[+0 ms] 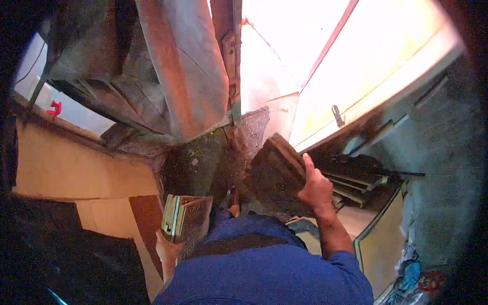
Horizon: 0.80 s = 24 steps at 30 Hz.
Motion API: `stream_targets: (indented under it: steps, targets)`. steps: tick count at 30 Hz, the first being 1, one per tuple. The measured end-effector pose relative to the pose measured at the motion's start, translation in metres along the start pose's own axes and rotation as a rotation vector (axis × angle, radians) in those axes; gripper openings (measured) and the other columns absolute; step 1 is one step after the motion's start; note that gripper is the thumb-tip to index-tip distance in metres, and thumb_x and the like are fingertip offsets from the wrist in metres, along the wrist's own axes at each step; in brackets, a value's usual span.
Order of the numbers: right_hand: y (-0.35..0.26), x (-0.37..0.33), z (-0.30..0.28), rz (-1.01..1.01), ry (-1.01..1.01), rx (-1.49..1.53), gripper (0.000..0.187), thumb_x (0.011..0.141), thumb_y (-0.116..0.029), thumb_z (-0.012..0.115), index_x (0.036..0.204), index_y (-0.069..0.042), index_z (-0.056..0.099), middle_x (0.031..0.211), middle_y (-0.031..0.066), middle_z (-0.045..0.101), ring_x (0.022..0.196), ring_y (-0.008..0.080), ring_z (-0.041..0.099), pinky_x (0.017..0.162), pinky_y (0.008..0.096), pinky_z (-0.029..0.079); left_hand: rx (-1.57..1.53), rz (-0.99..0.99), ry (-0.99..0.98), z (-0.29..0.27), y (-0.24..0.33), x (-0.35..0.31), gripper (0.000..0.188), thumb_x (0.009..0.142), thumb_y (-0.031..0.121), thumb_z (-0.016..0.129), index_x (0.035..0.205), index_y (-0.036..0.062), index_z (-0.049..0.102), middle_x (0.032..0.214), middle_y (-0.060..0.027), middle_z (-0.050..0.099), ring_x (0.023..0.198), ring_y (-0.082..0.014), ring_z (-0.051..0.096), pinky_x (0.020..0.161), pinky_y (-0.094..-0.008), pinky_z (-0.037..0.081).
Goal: The person picks up several wooden boards from a storage area and carries them to a large water-filled tank outdoors, where they place them on top of the tank's frame.
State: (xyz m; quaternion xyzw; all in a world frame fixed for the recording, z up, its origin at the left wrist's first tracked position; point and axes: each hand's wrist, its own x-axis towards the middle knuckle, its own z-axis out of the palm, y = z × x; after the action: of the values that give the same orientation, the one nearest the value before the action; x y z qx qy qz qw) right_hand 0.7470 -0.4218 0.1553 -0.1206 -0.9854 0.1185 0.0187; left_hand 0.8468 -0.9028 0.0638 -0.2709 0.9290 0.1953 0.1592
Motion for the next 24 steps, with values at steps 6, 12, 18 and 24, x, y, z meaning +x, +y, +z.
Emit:
stream_targets:
  steps: [6, 12, 18, 24]
  targets:
    - [-0.019, 0.076, -0.028, 0.073, 0.111, 0.016, 0.099, 0.058, -0.021, 0.077, 0.145, -0.022, 0.028, 0.097, 0.0173, 0.064, 0.086, 0.0403, 0.065, 0.073, 0.0482, 0.053, 0.062, 0.164, 0.042, -0.017, 0.047, 0.078, 0.087, 0.058, 0.026, 0.084, 0.128, 0.0034, 0.038, 0.113, -0.0228, 0.056, 0.107, -0.0407, 0.056, 0.09, -0.0463, 0.047]
    - [-0.024, 0.148, -0.044, 0.168, 0.189, 0.013, 0.099, 0.057, -0.019, 0.076, 0.144, -0.02, 0.029, 0.102, 0.019, 0.065, 0.091, 0.0406, 0.064, 0.078, 0.0472, 0.053, 0.097, 0.345, 0.124, -0.038, 0.101, 0.132, 0.094, 0.06, 0.035, 0.085, 0.132, 0.0045, 0.033, 0.109, -0.0226, 0.057, 0.098, -0.0421, 0.059, 0.084, -0.0487, 0.048]
    - [-0.001, 0.223, -0.037, 0.174, 0.209, 0.036, 0.097, 0.057, -0.016, 0.073, 0.144, -0.018, 0.03, 0.101, 0.0184, 0.066, 0.094, 0.0392, 0.064, 0.08, 0.0461, 0.052, 0.115, 0.267, 0.067, -0.033, 0.149, 0.173, 0.098, 0.059, 0.039, 0.085, 0.133, 0.0061, 0.031, 0.105, -0.0239, 0.06, 0.094, -0.0425, 0.061, 0.076, -0.0508, 0.051]
    - [0.043, 0.31, 0.004, 0.216, 0.129, 0.096, 0.098, 0.054, -0.014, 0.073, 0.143, -0.016, 0.032, 0.103, 0.0204, 0.065, 0.095, 0.0409, 0.063, 0.083, 0.0458, 0.051, 0.156, 0.119, -0.124, -0.015, 0.235, 0.211, 0.103, 0.059, 0.035, 0.085, 0.139, 0.0065, 0.026, 0.113, -0.0237, 0.059, 0.101, -0.038, 0.061, 0.078, -0.0493, 0.051]
